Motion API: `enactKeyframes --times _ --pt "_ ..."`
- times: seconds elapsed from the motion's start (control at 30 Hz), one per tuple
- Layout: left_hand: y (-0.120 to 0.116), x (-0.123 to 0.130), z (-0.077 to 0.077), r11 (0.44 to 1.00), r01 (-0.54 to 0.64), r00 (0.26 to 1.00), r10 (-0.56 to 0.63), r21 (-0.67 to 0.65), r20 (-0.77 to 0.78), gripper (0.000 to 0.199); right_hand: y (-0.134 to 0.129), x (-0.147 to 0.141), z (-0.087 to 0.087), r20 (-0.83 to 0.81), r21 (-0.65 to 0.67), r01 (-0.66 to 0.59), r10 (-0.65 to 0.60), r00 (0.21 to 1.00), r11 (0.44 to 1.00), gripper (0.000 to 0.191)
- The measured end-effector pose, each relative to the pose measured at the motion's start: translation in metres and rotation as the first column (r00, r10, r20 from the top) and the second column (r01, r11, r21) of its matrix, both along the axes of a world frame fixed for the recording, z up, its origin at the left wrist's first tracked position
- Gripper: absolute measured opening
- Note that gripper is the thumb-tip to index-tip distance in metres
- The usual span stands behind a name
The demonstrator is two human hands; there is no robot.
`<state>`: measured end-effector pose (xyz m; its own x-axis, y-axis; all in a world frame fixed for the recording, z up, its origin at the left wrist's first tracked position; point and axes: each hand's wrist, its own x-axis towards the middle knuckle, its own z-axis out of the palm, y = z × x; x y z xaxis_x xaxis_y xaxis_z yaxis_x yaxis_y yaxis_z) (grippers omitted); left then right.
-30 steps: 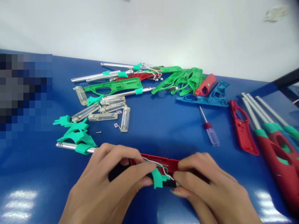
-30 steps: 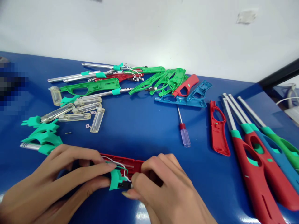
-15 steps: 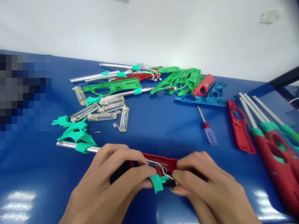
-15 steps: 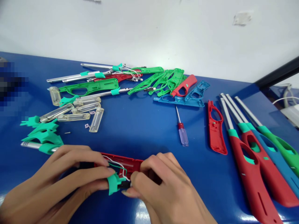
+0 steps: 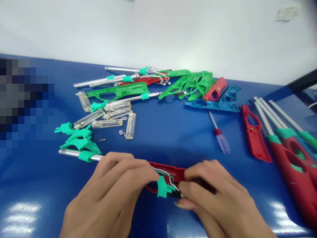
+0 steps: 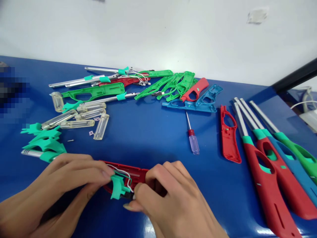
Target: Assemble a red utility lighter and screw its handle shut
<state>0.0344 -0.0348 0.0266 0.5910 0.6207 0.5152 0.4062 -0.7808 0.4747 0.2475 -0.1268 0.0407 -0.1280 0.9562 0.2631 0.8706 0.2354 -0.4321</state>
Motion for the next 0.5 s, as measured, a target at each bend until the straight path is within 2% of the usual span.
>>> enactKeyframes --times 0.17,0.37,0.5 --pt "-0.003 -0.0029 -0.0049 0.997 -0.058 0.998 0.059 -0.055 0.017 0.026 0.002 0.0 -0.0011 0.031 -0.028 -0.019 0.02 0.999 0.999 0.053" --pt "-0.0044 -0.0055 -0.0092 0.998 -0.037 0.999 0.038 -0.058 0.017 0.029 -0.0023 0.003 -0.0005 0.021 -0.057 -0.031 0.032 0.999 0.998 0.053" --pt "-0.0033 -0.0058 -0.007 0.999 -0.034 0.999 0.034 -0.03 0.001 0.029 -0.0009 0.0052 0.0029 0.015 -0.082 -0.051 0.052 0.999 0.995 0.049"
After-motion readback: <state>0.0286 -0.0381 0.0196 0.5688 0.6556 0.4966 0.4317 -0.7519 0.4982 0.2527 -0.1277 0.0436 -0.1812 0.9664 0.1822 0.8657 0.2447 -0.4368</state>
